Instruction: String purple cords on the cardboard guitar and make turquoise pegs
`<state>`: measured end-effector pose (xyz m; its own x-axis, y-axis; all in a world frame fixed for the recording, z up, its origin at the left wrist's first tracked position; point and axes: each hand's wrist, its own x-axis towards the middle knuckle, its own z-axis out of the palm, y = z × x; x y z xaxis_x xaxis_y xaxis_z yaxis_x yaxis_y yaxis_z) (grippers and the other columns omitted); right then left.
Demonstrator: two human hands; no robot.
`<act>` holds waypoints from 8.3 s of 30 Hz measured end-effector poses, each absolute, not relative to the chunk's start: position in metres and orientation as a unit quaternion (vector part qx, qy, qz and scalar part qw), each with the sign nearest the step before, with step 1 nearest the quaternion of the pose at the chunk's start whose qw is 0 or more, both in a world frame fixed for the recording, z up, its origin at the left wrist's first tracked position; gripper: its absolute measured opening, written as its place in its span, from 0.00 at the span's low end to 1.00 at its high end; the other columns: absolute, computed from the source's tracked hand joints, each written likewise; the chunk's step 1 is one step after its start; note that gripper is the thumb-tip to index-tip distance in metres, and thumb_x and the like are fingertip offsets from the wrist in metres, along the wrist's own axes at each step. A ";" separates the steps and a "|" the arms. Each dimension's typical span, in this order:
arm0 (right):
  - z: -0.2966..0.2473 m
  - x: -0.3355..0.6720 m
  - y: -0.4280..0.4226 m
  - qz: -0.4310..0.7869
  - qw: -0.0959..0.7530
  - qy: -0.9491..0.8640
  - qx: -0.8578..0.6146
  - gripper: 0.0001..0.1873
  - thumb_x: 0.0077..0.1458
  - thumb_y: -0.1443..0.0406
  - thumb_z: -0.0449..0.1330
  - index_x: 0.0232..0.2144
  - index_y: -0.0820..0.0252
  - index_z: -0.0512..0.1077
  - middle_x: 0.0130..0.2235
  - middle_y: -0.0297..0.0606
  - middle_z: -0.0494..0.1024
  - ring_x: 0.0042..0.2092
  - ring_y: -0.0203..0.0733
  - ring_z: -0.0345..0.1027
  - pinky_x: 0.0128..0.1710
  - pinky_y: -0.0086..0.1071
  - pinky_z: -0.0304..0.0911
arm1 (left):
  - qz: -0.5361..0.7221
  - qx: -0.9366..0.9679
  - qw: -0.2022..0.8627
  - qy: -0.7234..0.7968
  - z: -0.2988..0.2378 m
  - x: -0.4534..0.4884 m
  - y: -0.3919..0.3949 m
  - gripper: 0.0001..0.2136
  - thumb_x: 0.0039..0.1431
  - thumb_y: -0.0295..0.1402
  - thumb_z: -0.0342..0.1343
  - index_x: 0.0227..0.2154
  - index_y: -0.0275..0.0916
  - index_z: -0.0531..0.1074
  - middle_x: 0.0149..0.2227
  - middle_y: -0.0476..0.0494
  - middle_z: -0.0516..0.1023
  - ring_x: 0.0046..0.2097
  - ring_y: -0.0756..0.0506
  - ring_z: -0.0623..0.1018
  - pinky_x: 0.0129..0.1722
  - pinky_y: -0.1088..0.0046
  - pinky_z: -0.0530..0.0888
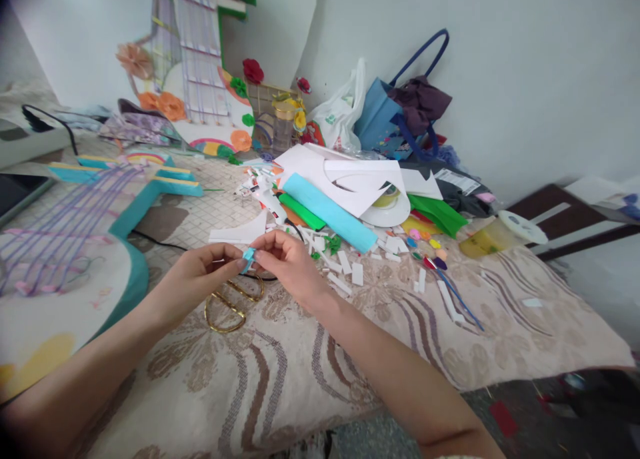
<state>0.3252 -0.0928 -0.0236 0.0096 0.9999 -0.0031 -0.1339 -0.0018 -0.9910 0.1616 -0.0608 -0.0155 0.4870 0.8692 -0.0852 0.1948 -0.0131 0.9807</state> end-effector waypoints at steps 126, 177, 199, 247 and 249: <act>0.008 0.352 -0.122 0.206 0.264 -0.736 -0.588 0.13 0.60 0.58 0.51 0.39 0.60 0.69 0.40 0.40 0.76 0.42 0.45 0.69 0.46 0.35 0.63 | 0.469 0.303 0.736 0.382 -0.023 0.159 -0.048 0.13 0.43 0.35 0.68 0.26 0.33 0.72 0.25 0.46 0.79 0.28 0.53 0.77 0.33 0.81 0.74; -0.022 0.358 -0.033 0.171 0.361 -0.655 -0.641 0.19 0.53 0.51 0.55 0.23 0.61 0.69 0.23 0.37 0.72 0.26 0.39 0.64 0.25 0.30 0.56 | 0.461 0.324 0.725 0.396 -0.023 0.159 -0.047 0.12 0.42 0.33 0.68 0.26 0.33 0.72 0.25 0.47 0.77 0.27 0.53 0.76 0.30 0.79 0.72; -0.043 0.356 -0.020 0.091 0.340 -0.716 -0.603 0.19 0.58 0.61 0.55 0.48 0.67 0.64 0.45 0.51 0.72 0.46 0.50 0.67 0.47 0.42 0.62 | 0.425 0.379 0.704 0.424 -0.023 0.161 -0.051 0.12 0.45 0.35 0.65 0.27 0.34 0.70 0.24 0.47 0.78 0.26 0.52 0.76 0.30 0.79 0.72; -0.012 0.326 -0.059 0.433 0.416 -0.641 -0.479 0.18 0.48 0.71 0.56 0.44 0.57 0.62 0.34 0.32 0.68 0.36 0.35 0.65 0.35 0.31 0.61 | 0.390 0.457 0.682 0.417 -0.023 0.164 -0.057 0.09 0.50 0.34 0.62 0.28 0.34 0.70 0.24 0.49 0.77 0.27 0.51 0.76 0.29 0.78 0.73; -0.011 0.327 -0.059 0.430 0.416 -0.642 -0.480 0.18 0.49 0.71 0.55 0.44 0.57 0.63 0.35 0.33 0.69 0.36 0.35 0.65 0.36 0.31 0.61 | 0.392 0.456 0.679 0.421 -0.022 0.165 -0.057 0.09 0.49 0.35 0.62 0.28 0.35 0.70 0.24 0.48 0.77 0.27 0.51 0.76 0.29 0.77 0.73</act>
<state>0.3268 -0.0591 -0.0115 -0.1935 0.9735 0.1217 0.2572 0.1700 -0.9513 0.1646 -0.0570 -0.0221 0.3380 0.9166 -0.2136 -0.1491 0.2762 0.9495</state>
